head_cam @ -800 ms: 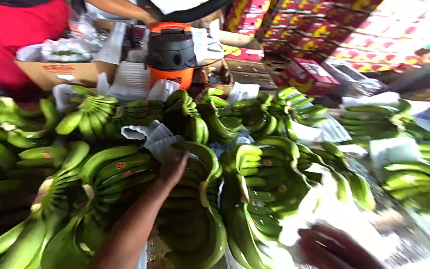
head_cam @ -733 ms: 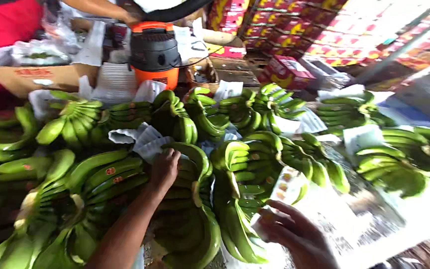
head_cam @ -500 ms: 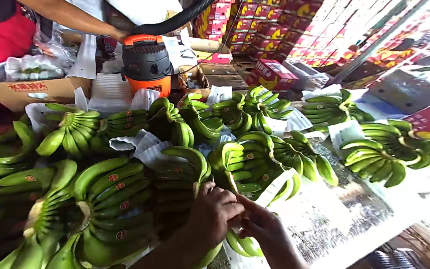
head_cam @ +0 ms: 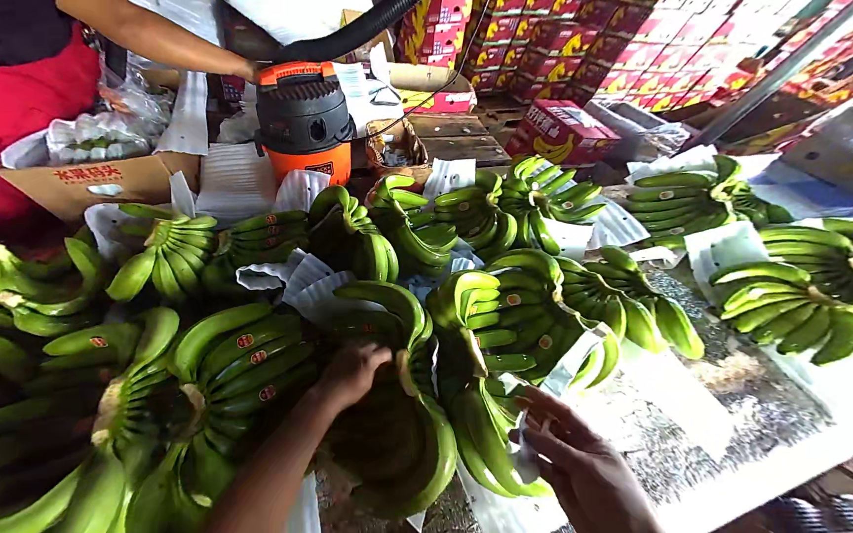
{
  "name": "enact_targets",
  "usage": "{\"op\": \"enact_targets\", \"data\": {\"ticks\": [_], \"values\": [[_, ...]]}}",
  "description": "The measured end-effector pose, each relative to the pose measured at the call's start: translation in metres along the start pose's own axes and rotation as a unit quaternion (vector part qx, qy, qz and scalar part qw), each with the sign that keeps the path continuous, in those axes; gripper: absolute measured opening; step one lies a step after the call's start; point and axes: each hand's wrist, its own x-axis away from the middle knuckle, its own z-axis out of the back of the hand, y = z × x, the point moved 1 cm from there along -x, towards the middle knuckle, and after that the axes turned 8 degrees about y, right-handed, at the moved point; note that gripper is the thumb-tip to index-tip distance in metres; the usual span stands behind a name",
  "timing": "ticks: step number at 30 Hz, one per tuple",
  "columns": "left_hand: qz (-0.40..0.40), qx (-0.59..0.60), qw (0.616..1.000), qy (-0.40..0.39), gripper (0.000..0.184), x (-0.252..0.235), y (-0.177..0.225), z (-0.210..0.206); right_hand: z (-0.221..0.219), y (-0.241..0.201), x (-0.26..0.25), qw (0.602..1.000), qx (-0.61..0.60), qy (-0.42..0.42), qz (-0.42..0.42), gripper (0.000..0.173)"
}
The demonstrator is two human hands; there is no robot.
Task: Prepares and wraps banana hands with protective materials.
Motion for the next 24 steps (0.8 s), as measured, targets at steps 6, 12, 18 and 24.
{"op": "enact_targets", "data": {"ticks": [6,12,18,24], "values": [[0.083,-0.136,0.98,-0.116,0.032,-0.012,-0.023,-0.017,-0.014,-0.005,0.007,0.996,0.065,-0.064,0.006,0.031],[-0.018,0.056,0.968,0.243,0.019,-0.001,0.024,-0.002,-0.032,0.002,0.006,0.997,0.065,-0.035,0.008,0.041],[-0.24,0.175,0.919,0.26,0.011,0.032,0.104,-0.008,-0.046,0.007,0.016,0.987,0.114,-0.11,0.016,0.047],[-0.291,0.142,0.9,0.291,0.016,0.042,0.094,-0.013,-0.047,0.013,0.022,0.988,0.043,-0.139,-0.043,0.039]]}}
